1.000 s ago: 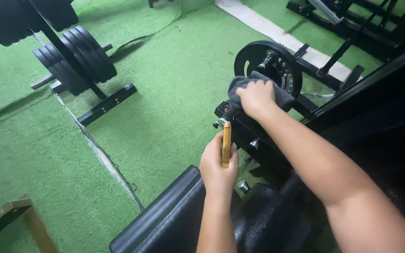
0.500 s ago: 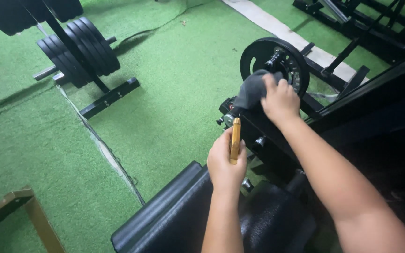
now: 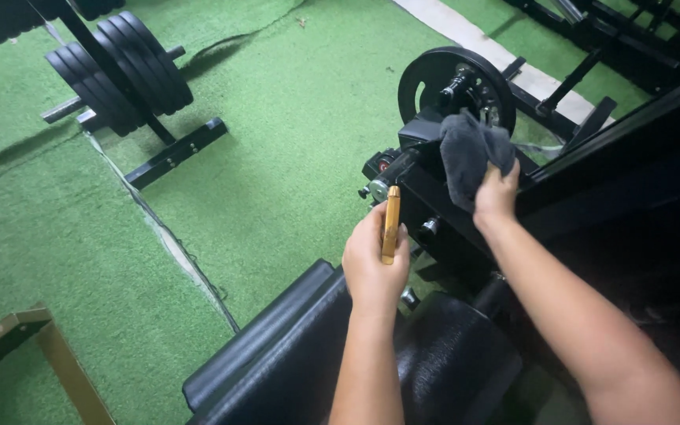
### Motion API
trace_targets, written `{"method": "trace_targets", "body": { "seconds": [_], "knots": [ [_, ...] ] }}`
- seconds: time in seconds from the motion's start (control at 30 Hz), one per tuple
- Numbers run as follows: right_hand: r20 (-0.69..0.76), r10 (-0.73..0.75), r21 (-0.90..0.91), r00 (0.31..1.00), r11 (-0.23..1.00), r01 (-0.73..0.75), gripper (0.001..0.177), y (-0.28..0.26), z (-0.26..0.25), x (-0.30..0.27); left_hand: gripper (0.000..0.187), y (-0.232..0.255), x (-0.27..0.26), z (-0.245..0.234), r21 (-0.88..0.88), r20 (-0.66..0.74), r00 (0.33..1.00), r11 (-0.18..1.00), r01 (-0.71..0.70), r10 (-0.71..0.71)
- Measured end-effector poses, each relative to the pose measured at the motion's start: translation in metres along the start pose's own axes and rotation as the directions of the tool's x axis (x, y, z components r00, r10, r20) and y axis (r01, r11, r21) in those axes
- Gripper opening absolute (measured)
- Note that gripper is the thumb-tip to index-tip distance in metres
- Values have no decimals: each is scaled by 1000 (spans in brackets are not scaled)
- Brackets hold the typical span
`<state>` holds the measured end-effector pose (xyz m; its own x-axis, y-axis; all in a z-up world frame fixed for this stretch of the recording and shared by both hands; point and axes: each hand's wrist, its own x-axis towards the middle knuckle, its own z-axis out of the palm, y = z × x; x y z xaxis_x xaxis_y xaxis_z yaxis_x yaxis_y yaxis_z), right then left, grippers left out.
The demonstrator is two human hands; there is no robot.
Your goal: Cleaning a leg press machine using a spray bottle and a cloth.
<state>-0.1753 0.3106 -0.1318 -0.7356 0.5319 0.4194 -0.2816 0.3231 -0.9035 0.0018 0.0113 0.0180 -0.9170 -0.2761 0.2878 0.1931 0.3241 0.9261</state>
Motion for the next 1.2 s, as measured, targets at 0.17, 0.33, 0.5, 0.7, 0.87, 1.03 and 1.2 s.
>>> {"method": "trace_targets", "body": {
  "seconds": [0.17, 0.33, 0.5, 0.7, 0.87, 1.03, 1.2],
  "knots": [
    [232, 518, -46, 823, 851, -523, 43, -73, -25, 6, 39, 1, -1, 1, 4, 11, 1000, 1000, 1, -1],
    [519, 784, -179, 342, 490, -853, 27, -57, -20, 20, 38, 3, 1, 0, -3, 27, 999, 999, 43, -43],
    [575, 728, -52, 373, 487, -872, 26, -25, -18, 17, 38, 2, -1, 1, -1, 48, 999, 1000, 20, -20],
    [392, 576, -51, 717, 792, -609, 27, -64, -47, -13, 38, 1, 0, 4, 3, 87, 996, 1000, 3, -3],
    [488, 158, -191, 859, 979, -71, 40, -73, -130, -51, 38, -2, 0, 5, 19, 137, 990, 999, 40, -42],
    [610, 217, -514, 762, 841, 172, 52, -141, -178, -79, 41, -10, -1, 8, 40, 127, 992, 999, -17, 11],
    [608, 253, -663, 753, 684, 306, 57, -157, -222, -101, 41, -8, -2, 12, 7, 146, 987, 997, -74, 72]
  ]
}}
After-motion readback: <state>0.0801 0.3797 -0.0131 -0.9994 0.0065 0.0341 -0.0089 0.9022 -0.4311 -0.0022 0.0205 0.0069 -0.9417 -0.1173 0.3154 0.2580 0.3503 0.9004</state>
